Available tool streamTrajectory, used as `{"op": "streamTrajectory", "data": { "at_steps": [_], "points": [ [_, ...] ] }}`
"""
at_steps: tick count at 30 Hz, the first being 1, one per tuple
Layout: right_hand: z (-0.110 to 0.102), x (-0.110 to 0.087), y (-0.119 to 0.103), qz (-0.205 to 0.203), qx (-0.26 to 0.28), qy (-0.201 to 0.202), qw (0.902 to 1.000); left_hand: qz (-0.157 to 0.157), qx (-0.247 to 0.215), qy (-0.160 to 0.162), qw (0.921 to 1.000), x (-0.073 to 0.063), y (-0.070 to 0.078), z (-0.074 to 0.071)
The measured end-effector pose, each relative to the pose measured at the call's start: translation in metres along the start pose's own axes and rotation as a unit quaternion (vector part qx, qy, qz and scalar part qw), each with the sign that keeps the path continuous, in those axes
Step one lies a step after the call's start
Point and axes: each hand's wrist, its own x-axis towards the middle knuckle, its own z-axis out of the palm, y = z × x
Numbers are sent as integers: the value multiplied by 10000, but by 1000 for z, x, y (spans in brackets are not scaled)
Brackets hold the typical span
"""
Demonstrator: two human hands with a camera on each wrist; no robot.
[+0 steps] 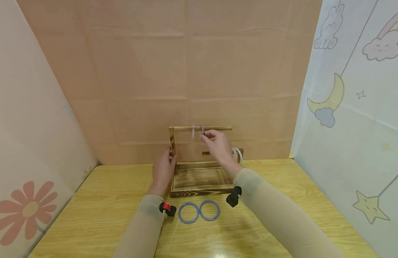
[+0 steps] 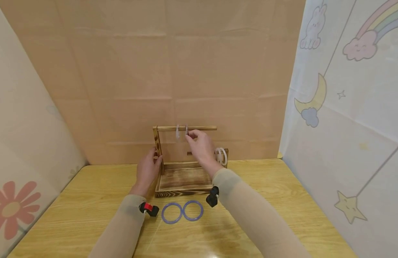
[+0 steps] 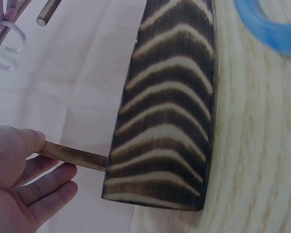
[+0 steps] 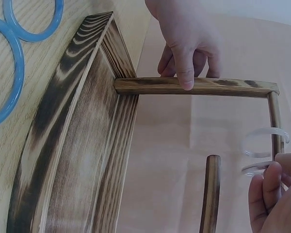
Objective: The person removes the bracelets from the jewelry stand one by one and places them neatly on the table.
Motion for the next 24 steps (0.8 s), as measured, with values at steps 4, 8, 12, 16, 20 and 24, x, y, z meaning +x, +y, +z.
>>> {"op": "streamTrajectory", "data": {
  "at_steps": [4,8,12,16,20,24],
  "points": [
    [-5,-3,2,-14,30,12,10000,-38,16,17,10000,-4,3,1],
    [-10,-5,3,-44,55,27,10000,-96,-22,9,10000,-8,5,2],
    [-16,-5,4,63,50,74,9999,-135,-51,-7,9999,-9,5,2],
    [-20,-3,5,169,8,102,9998,-144,-43,-18,9999,-7,5,2],
    [-25,-2,8,198,32,122,9997,-113,-38,11,9999,-5,5,2],
    [-29,0,12,218,47,188,9996,-76,-33,35,10000,-4,5,2]
  ]
}}
